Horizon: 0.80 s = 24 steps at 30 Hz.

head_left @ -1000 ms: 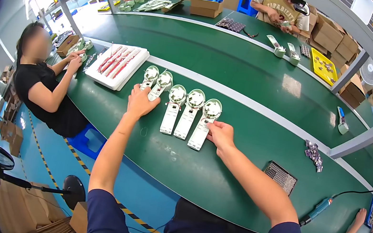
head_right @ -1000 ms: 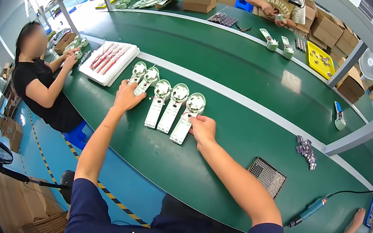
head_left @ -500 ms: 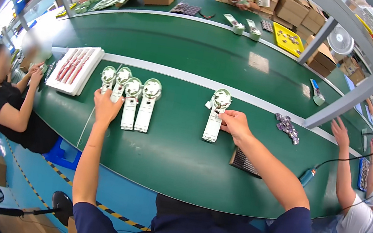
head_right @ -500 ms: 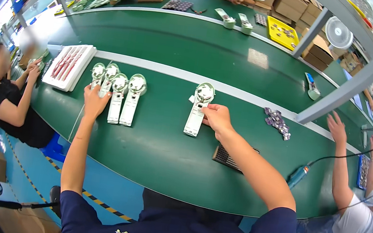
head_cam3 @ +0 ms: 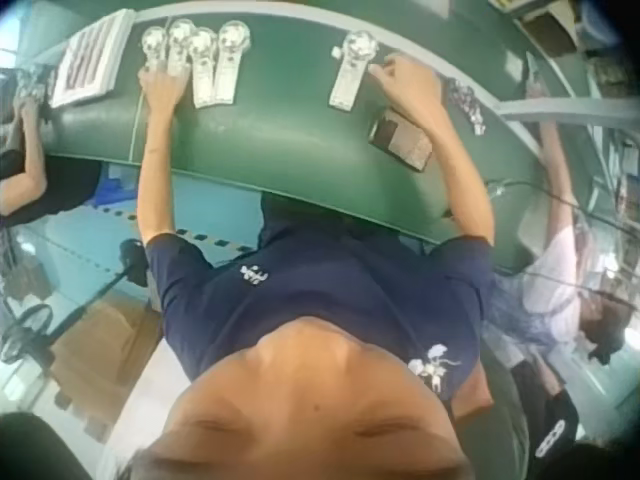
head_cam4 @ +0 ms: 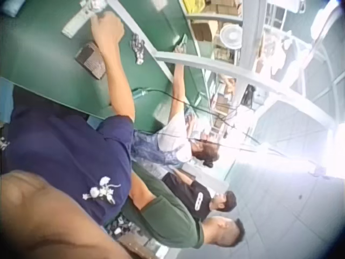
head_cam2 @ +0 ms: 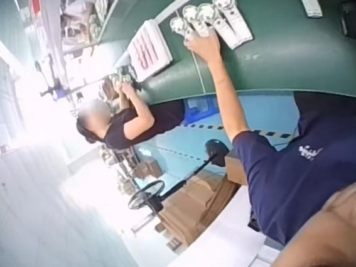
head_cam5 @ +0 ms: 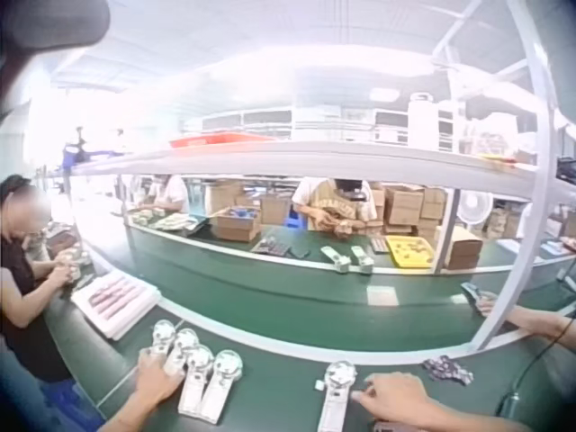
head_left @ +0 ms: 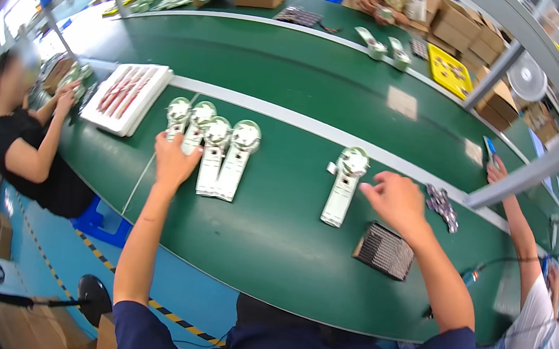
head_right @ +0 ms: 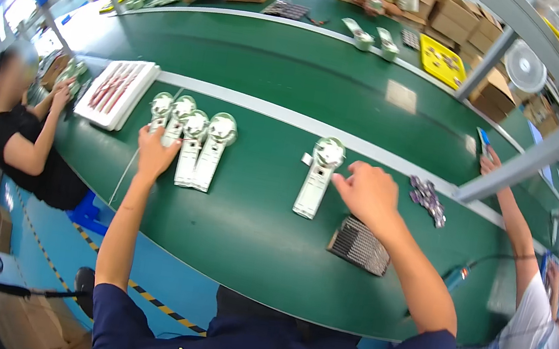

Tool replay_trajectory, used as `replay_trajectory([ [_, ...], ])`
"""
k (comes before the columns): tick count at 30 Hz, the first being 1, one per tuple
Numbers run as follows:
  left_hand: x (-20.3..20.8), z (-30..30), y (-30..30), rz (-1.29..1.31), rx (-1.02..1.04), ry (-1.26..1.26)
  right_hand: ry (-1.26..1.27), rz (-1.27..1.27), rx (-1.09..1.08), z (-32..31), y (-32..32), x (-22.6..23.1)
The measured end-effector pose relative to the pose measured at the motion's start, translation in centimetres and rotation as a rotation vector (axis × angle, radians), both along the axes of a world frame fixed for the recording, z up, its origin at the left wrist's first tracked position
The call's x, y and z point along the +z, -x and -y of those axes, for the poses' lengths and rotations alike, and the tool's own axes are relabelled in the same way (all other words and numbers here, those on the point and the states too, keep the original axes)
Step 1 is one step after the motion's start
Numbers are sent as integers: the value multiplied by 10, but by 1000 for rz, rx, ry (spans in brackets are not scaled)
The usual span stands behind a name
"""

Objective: Assembling internal components and circuit boards into handheld fan housings on a production line.

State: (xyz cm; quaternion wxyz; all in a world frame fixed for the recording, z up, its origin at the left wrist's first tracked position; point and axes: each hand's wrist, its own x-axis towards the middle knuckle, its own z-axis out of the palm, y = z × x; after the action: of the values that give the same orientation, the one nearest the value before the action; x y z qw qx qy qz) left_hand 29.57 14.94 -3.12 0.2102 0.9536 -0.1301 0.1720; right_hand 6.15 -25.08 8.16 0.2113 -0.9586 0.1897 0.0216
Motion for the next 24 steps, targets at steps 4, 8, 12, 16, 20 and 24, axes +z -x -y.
replay_trajectory([
  [4, 2, 5, 7, 16, 20, 25, -105, 574, 440, -76, -60, 16],
  [8, -7, 7, 8, 25, 11, 54, -101, 230, 539, -151, -163, -30],
  [12, 1, 21, 12, 1, 1, 79, -76, -15, 641, -160, -223, -38],
  [16, -1, 17, 14, -10, 14, 102, 94, -216, 753, -166, -236, -30],
  [20, 0, 17, 12, -2, 17, 104, 189, -161, 795, -171, -230, -20],
  [24, 2, 25, 12, 9, 42, 118, 199, -95, 812, -165, -227, -20],
])
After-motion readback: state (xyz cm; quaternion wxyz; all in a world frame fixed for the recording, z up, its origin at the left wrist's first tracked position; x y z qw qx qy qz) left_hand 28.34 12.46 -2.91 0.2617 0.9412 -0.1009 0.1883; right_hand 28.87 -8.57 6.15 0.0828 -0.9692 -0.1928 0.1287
